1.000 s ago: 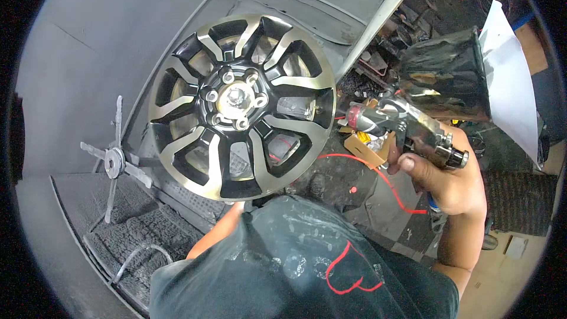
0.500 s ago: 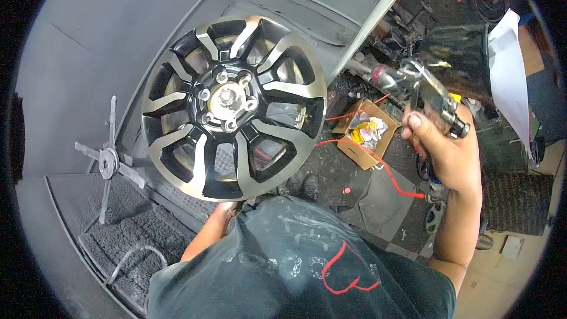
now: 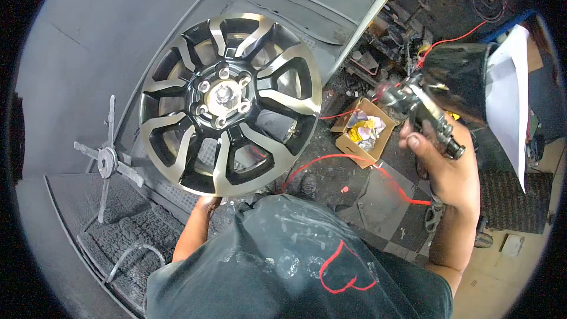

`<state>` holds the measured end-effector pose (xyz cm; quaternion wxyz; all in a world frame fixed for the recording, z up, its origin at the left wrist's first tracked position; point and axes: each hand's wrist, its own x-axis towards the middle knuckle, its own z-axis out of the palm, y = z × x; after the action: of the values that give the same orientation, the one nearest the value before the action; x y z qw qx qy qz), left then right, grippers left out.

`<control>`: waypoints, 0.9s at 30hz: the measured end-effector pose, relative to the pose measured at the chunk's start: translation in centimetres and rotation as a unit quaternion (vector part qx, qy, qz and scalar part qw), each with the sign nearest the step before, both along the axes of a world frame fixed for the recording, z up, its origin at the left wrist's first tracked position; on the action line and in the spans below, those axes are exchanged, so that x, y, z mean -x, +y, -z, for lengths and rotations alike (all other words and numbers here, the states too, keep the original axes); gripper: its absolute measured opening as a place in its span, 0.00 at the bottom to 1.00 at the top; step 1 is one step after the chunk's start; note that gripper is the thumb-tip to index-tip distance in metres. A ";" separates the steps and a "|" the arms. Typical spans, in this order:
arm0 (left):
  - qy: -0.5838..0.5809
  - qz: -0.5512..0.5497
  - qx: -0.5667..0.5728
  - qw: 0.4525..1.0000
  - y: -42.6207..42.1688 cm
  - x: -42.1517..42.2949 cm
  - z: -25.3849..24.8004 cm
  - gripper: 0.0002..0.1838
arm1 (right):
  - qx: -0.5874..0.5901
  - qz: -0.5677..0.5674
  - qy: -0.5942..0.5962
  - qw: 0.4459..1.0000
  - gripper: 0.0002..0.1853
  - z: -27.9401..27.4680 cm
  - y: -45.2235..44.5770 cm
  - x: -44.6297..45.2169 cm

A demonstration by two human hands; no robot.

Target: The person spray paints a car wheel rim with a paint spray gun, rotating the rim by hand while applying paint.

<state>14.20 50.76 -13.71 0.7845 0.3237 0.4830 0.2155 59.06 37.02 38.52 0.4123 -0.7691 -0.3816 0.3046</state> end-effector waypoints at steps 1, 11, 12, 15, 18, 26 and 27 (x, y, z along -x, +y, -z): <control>0.006 0.013 -0.002 1.000 0.4 0.5 -0.3 0.13 | -0.075 -0.032 -0.029 0.996 0.11 1.2 0.0 -0.7; -0.026 0.010 -0.078 0.997 3.5 1.2 -4.6 0.23 | -0.056 -0.016 0.030 0.998 0.12 -0.1 -1.2 2.3; -0.027 0.015 -0.078 0.997 3.9 1.6 -4.0 0.25 | -0.048 -0.033 0.068 0.996 0.12 -0.4 -1.3 2.5; -0.060 -0.072 -0.064 0.994 4.1 1.0 -5.0 0.27 | -0.034 -0.023 0.051 0.998 0.10 -0.2 -0.9 3.2; -0.110 -0.115 -0.083 0.984 3.9 0.3 -6.1 0.28 | -0.025 -0.030 0.001 0.999 0.09 0.9 -0.9 2.2; -0.070 -0.244 0.059 0.965 -3.5 -5.3 -6.1 0.24 | -0.035 0.025 -0.039 0.998 0.12 1.2 -1.4 0.3; -0.066 -0.179 0.101 0.976 -4.3 -5.2 -5.0 0.24 | -0.035 0.022 -0.014 0.999 0.13 1.1 -1.4 0.8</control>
<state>19.42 46.45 -8.70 0.7922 0.1356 0.4993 0.3236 58.25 35.65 37.46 0.4401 -0.7670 -0.3803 0.2711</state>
